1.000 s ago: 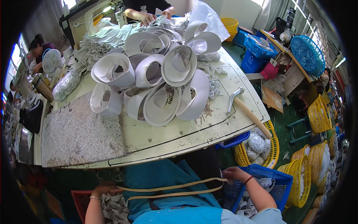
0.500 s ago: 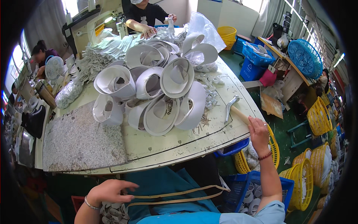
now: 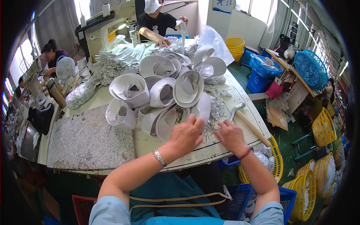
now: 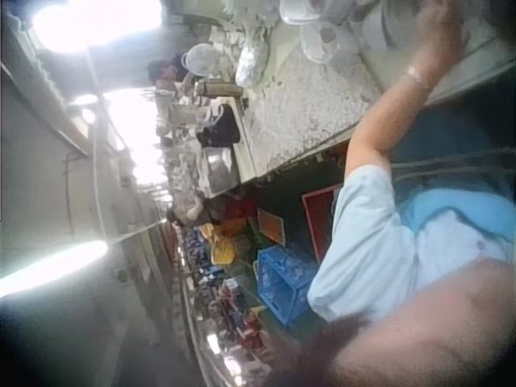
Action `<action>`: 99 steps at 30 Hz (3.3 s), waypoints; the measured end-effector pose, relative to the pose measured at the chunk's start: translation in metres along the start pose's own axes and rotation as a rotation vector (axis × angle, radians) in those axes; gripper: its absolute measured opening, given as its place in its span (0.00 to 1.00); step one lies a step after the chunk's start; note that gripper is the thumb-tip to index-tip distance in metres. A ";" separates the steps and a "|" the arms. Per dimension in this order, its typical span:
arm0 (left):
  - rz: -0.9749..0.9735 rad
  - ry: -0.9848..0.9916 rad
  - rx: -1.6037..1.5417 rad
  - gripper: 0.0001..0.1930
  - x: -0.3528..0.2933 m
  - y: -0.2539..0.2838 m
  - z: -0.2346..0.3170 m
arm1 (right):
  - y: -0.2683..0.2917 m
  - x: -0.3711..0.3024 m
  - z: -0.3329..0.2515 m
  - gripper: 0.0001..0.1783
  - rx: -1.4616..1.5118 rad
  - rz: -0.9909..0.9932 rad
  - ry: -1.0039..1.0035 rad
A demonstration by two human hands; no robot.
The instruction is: The person transfers shoe uppers from a crate onto the workbench, attaches decorative pieces to the shoe components by hand, and taps them with a hammer.
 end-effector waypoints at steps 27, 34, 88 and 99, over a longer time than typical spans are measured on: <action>0.507 0.021 0.351 0.27 -0.095 0.113 -0.021 | -0.047 0.040 0.025 0.05 0.026 0.198 0.031; 0.318 0.090 0.201 0.26 -0.108 0.091 -0.006 | -0.031 0.024 0.031 0.11 1.292 0.121 -0.490; 0.187 0.642 -1.868 0.09 -0.095 -0.027 0.001 | 0.019 -0.067 -0.092 0.05 1.148 -0.037 -0.517; 0.320 0.405 -1.524 0.11 -0.094 -0.022 -0.001 | 0.020 -0.065 -0.091 0.07 1.133 -0.038 -0.497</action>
Point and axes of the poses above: each hand's wrist, its own x-axis towards the middle knuckle, its own y-axis out of the back of the hand, z = x × y, the point moved 5 cm from there along x, towards the middle knuckle, and after that the axes turned 5 degrees about -x, right-handed, at the moved point
